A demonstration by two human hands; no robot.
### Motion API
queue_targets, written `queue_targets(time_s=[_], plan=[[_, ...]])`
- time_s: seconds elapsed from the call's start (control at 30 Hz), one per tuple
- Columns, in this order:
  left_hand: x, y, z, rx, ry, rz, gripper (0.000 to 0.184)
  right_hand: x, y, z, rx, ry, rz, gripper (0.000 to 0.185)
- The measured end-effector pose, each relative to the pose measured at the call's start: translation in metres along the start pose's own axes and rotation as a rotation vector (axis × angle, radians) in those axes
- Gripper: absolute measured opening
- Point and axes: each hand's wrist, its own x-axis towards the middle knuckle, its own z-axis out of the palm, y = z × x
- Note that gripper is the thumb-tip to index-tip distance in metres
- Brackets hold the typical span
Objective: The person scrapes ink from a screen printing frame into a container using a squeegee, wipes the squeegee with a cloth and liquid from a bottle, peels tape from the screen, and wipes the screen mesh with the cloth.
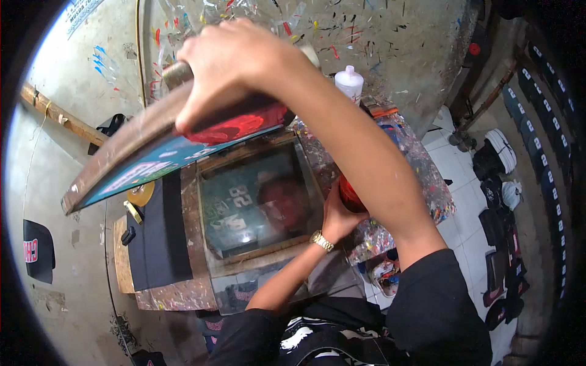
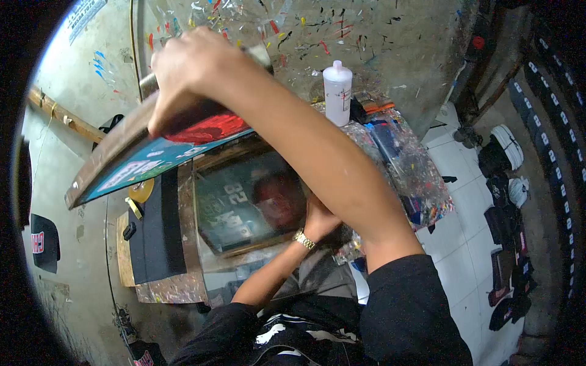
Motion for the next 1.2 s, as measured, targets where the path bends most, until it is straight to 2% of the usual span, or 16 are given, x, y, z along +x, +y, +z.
queue_targets(time_s=[0.07, 0.1, 0.13, 0.2, 0.23, 0.3, 0.43, 0.5, 0.53, 0.57, 0.63, 0.7, 0.77, 0.93, 1.13, 1.2], plan=[[-0.013, 0.008, 0.002, 0.052, 0.022, 0.061, 0.080, -0.025, -0.009, 0.008, -0.039, -0.025, -0.021, 0.076], [-0.020, 0.014, 0.001, 0.073, 0.031, 0.091, 0.080, -0.048, -0.032, 0.012, 0.023, 0.055, -0.025, 0.070], [-0.028, 0.019, 0.002, 0.098, 0.060, 0.246, 0.075, -0.068, -0.040, 0.022, 0.091, 0.085, -0.062, 0.065], [-0.047, -0.015, 0.019, 0.216, 0.040, 0.295, 0.057, -0.111, -0.064, 0.049, 0.009, 0.239, -0.067, 0.064], [-0.059, -0.021, 0.020, 0.260, 0.037, 0.313, 0.056, -0.127, -0.075, 0.051, 0.058, 0.124, -0.034, 0.065], [-0.082, -0.019, 0.009, 0.321, 0.012, 0.304, 0.055, -0.157, -0.091, 0.066, 0.091, 0.147, -0.015, 0.066], [-0.158, 0.047, -0.056, 0.322, -0.010, 0.186, 0.052, -0.204, -0.113, 0.087, 0.025, 0.098, -0.005, 0.076], [-0.196, 0.077, -0.103, 0.304, 0.114, 0.254, 0.054, -0.224, -0.117, 0.099, -0.013, 0.072, -0.045, 0.073], [-0.215, 0.094, -0.122, 0.452, 0.322, 0.361, 0.060, -0.231, -0.121, 0.103, 0.002, 0.080, -0.024, 0.072], [-0.229, 0.102, -0.145, 0.598, 0.413, 0.380, 0.067, -0.239, -0.127, 0.108, 0.021, 0.086, 0.002, 0.072], [-0.225, 0.133, -0.184, 0.826, 0.617, 0.280, 0.075, -0.253, -0.136, 0.119, 0.047, 0.062, 0.017, 0.069], [-0.220, 0.151, -0.215, 1.119, 0.346, -0.006, 0.074, -0.267, -0.144, 0.129, 0.053, 0.072, 0.030, 0.068], [-0.234, 0.111, -0.230, 1.008, 0.170, -0.097, 0.072, -0.282, -0.151, 0.147, 0.021, 0.080, 0.043, 0.065], [-0.256, 0.053, -0.218, 0.767, 0.228, -0.058, 0.074, -0.305, -0.158, 0.164, 0.109, -0.013, 0.095, 0.055], [-0.269, 0.025, -0.208, 0.742, 0.246, -0.054, 0.072, -0.316, -0.154, 0.167, 0.197, -0.302, 0.079, 0.044], [-0.270, 0.022, -0.208, 0.725, 0.234, -0.054, 0.070, -0.312, -0.154, 0.170, 0.175, -0.321, 0.073, 0.045]])
